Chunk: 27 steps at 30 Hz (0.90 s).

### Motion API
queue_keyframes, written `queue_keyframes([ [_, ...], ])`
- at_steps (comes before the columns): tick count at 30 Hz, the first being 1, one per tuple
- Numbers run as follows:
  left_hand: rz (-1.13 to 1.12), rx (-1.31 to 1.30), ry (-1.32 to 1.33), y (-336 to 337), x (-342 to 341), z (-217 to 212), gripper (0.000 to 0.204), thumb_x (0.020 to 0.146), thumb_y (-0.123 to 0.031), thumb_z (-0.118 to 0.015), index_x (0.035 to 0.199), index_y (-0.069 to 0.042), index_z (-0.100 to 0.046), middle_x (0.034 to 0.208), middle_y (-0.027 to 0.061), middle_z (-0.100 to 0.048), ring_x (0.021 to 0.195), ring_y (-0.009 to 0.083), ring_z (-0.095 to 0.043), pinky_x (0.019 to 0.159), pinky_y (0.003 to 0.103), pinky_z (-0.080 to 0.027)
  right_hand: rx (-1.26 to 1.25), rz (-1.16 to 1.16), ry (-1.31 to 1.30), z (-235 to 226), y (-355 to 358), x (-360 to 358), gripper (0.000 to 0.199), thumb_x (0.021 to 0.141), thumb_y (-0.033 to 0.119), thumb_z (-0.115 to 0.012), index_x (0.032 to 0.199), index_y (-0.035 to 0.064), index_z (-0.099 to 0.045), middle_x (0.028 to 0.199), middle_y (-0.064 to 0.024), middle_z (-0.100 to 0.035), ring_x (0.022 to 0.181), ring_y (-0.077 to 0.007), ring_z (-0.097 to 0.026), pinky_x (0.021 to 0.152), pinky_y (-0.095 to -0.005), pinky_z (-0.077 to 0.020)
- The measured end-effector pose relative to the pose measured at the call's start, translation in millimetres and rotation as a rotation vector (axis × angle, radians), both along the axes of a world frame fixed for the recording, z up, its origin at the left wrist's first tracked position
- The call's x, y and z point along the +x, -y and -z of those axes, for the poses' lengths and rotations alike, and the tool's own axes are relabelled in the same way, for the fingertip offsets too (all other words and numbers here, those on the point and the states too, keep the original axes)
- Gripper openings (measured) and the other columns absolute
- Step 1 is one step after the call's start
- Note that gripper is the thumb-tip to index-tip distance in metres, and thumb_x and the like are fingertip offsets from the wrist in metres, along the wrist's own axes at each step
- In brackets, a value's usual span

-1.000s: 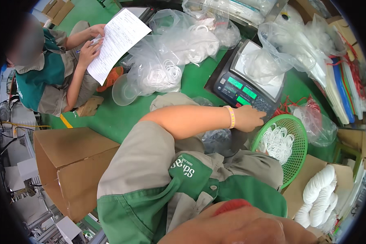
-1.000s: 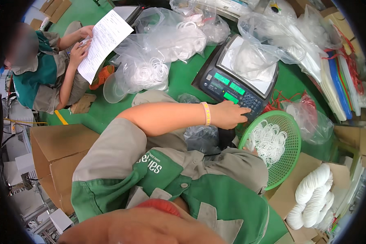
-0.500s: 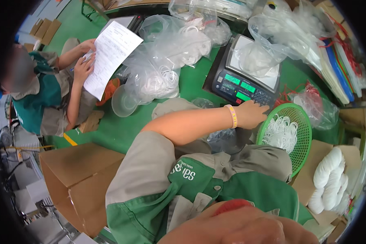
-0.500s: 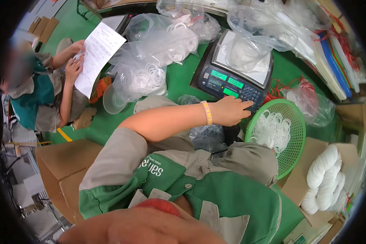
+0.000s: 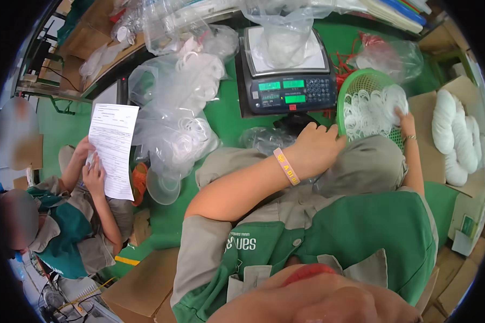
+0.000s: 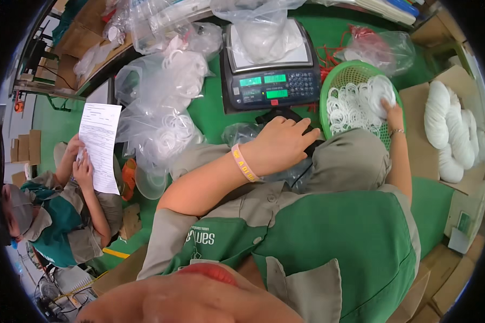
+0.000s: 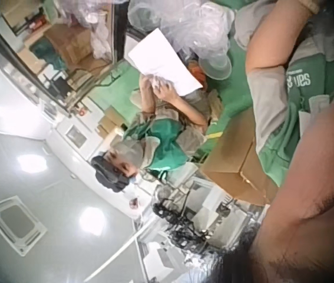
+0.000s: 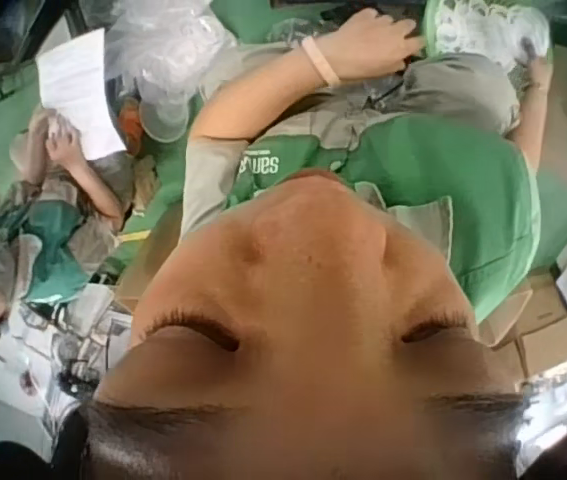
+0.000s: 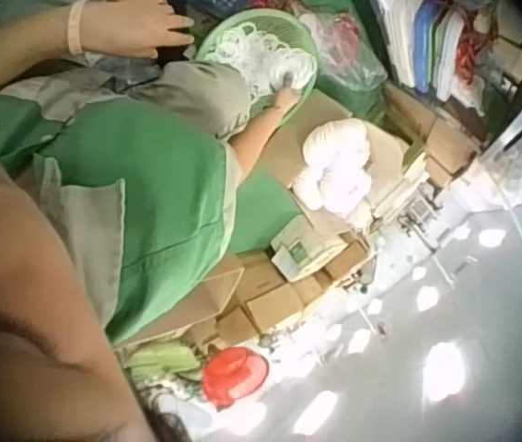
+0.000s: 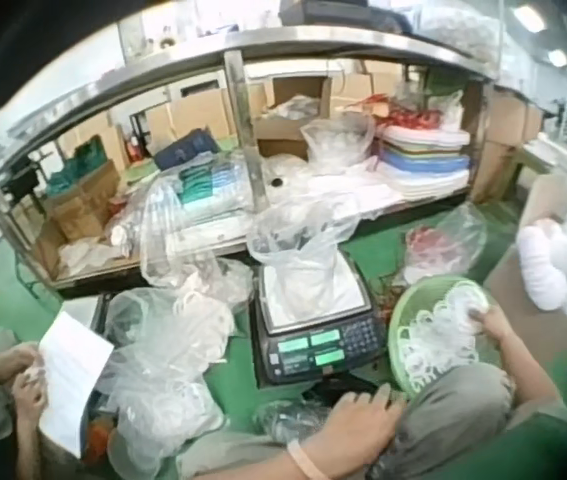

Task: Weighing batches of white plastic rings on a scale and packing them into plastic bags.

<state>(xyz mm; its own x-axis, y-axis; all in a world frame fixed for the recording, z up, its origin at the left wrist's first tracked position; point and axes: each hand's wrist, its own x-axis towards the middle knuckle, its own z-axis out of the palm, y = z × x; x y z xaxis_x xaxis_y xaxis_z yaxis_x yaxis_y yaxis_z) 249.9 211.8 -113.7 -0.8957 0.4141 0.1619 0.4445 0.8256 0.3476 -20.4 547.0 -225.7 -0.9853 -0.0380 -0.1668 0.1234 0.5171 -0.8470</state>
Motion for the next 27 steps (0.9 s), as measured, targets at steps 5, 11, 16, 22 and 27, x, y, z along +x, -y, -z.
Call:
queue_keyframes([
  [5, 0.049, -0.008, -0.013, -7.4, 13.7, -3.5, 0.046, 0.064, -0.022, -0.067, 0.104, -0.005, -0.053, 0.091, 0.0107, -0.053, 0.072, 0.0208, -0.056, 0.062, 0.031, -0.039, -0.166, -0.055, -0.013, -50.5, 45.2, 5.4, 0.046, 0.075, 0.023, -0.066, 0.111, -0.0021, -0.053, 0.106, -0.0091, -0.058, 0.093, -0.0166, -0.055, 0.081, -0.0292, -0.0423],
  [11, 0.017, -0.020, -0.029, -7.9, 15.7, 13.6, 0.043, 0.063, -0.022, -0.067, 0.101, -0.005, -0.054, 0.083, 0.0094, -0.054, 0.068, 0.0211, -0.056, 0.059, 0.032, -0.039, -0.337, -0.088, -0.029, -92.5, 87.6, 2.5, 0.042, 0.077, 0.015, -0.066, 0.111, -0.0034, -0.051, 0.105, -0.0078, -0.058, 0.094, -0.0156, -0.055, 0.079, -0.0280, -0.0441],
  [16, 0.005, -0.004, -0.046, -4.5, 10.1, 13.0, 0.043, 0.063, -0.022, -0.066, 0.101, -0.006, -0.054, 0.083, 0.0093, -0.055, 0.068, 0.0218, -0.057, 0.059, 0.033, -0.040, -0.493, -0.215, -0.112, -165.2, 159.9, 5.7, 0.039, 0.078, 0.013, -0.063, 0.111, -0.0028, -0.051, 0.107, -0.0091, -0.057, 0.095, -0.0180, -0.056, 0.082, -0.0304, -0.0445],
  [22, -0.041, -0.047, 0.108, 3.5, -1.1, 23.9, 0.041, 0.067, -0.024, -0.066, 0.103, -0.008, -0.054, 0.086, 0.0096, -0.056, 0.075, 0.0239, -0.059, 0.063, 0.034, -0.042, -0.075, -0.411, -0.448, -203.4, 282.6, -7.0, 0.038, 0.081, 0.026, -0.059, 0.106, -0.0014, -0.056, 0.099, -0.0086, -0.060, 0.090, -0.0166, -0.056, 0.081, -0.0304, -0.0431],
  [27, -0.081, -0.076, 0.188, 9.6, -10.3, 28.1, 0.042, 0.069, -0.026, -0.065, 0.105, -0.008, -0.054, 0.088, 0.0104, -0.057, 0.078, 0.0251, -0.059, 0.064, 0.035, -0.043, 0.147, -0.723, -0.536, -168.5, 345.6, -49.5, 0.034, 0.079, 0.023, -0.059, 0.107, 0.0030, -0.056, 0.100, -0.0093, -0.062, 0.088, -0.0182, -0.057, 0.079, -0.0303, -0.0437],
])
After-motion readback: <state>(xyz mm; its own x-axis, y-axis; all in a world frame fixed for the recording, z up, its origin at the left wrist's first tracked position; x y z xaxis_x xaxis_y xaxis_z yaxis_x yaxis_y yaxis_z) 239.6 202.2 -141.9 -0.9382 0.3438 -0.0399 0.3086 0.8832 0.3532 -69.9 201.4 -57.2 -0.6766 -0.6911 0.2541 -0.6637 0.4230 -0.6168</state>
